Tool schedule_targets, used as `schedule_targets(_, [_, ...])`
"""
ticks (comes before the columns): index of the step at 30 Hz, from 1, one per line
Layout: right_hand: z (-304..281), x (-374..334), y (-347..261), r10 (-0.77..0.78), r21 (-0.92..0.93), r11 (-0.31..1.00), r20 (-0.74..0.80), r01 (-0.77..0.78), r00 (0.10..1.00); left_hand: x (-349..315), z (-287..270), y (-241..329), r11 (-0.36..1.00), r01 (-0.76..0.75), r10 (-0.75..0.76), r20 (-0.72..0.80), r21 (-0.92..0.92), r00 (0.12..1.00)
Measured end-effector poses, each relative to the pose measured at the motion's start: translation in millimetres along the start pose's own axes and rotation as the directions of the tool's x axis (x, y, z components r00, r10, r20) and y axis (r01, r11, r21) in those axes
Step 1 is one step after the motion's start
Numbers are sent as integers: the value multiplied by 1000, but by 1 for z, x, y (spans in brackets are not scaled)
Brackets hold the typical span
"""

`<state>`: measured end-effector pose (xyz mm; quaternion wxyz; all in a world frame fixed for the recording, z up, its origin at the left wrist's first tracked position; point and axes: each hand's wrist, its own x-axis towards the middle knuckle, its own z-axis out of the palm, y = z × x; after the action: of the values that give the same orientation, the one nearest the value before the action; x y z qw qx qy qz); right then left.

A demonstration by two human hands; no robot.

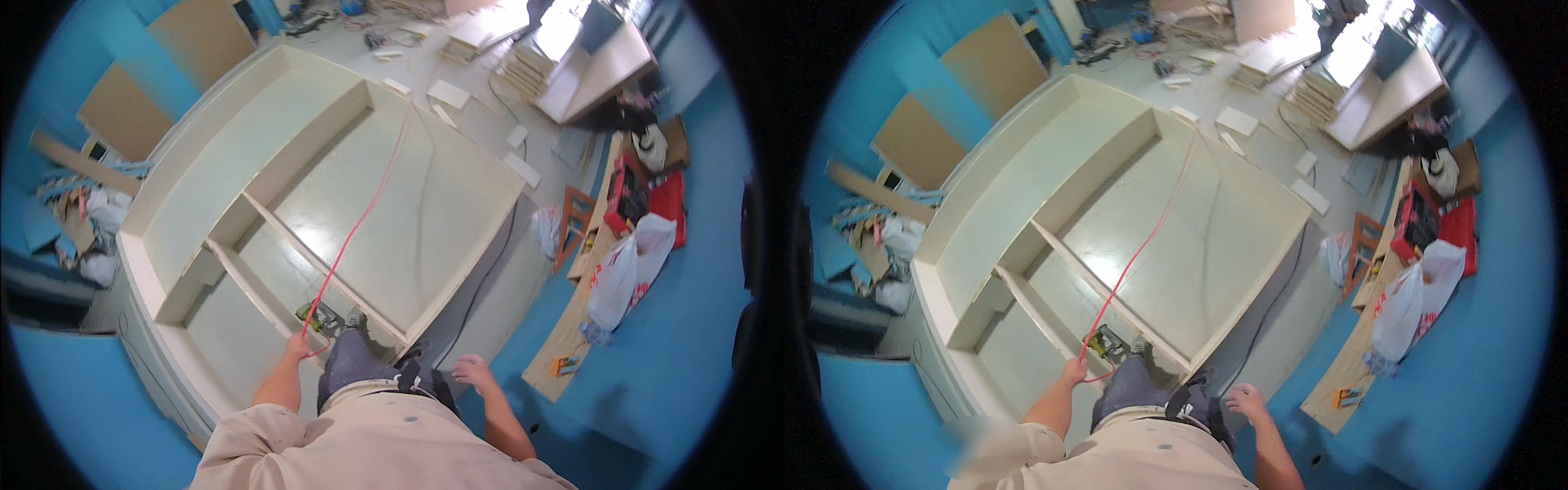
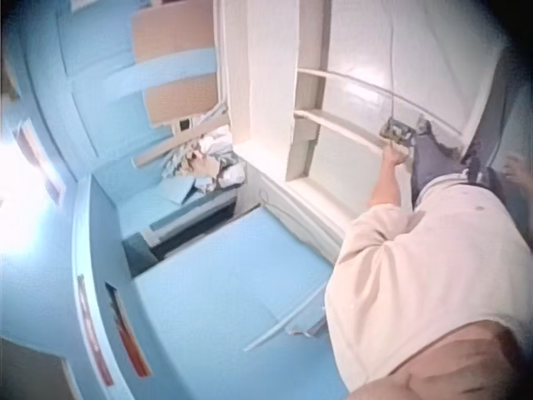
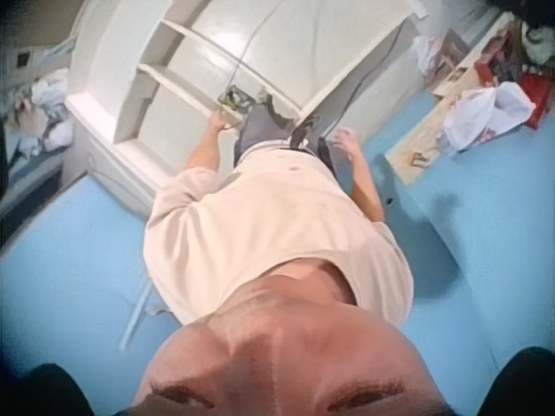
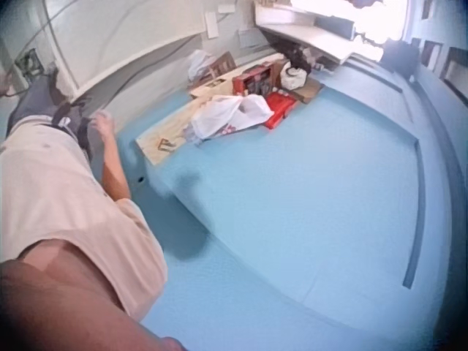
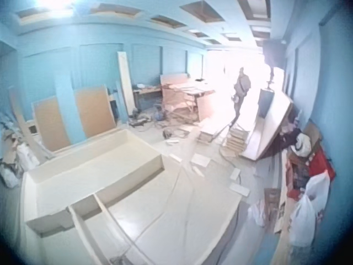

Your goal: The person assembles a white wooden shelving unit by placing wooden panels into the frame and securing them with a pneumatic nail gun. The person repeatedly positions panels, aligns them, and fastens them in place.

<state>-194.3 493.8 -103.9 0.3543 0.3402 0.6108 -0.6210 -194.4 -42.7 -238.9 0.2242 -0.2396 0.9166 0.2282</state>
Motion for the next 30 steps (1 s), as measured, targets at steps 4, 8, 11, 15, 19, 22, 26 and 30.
schedule_targets(4, [25, 19, 25, 117, 88, 991, -166, -103, 979, 39, 28, -6, 996, -66, 51, 204, 67, 978])
schedule_targets(8, [66, 103, 82, 202, 5, 979, -127, -203, 971, 81, 75, -5, 993, 72, -33, 379, -88, 925])
schedule_targets(11, [92, 207, 135, 230, -104, 963, -163, -249, 959, 95, 97, 17, 996, 17, -13, 47, -92, 999])
schedule_targets(15, [127, 315, 217, 396, -236, 845, -328, -480, 858, 76, 159, 23, 972, -201, 213, 93, -123, 973])
schedule_targets(19, [185, 372, 265, 418, -448, 671, -430, -591, 800, 61, 212, 14, 972, -215, 229, 574, -93, 787])
schedule_targets(22, [190, 394, 255, 483, -486, 596, -418, -639, 769, 71, 290, 5, 951, -292, 284, 644, -97, 711])
schedule_targets(26, [195, 393, 266, 435, -576, 593, -358, -562, 826, 89, 371, 8, 967, -254, 141, 799, 15, 585])
schedule_targets(30, [186, 394, 267, 425, -566, 622, -336, -541, 840, 88, 416, 7, 934, -304, -43, 902, 189, 430])
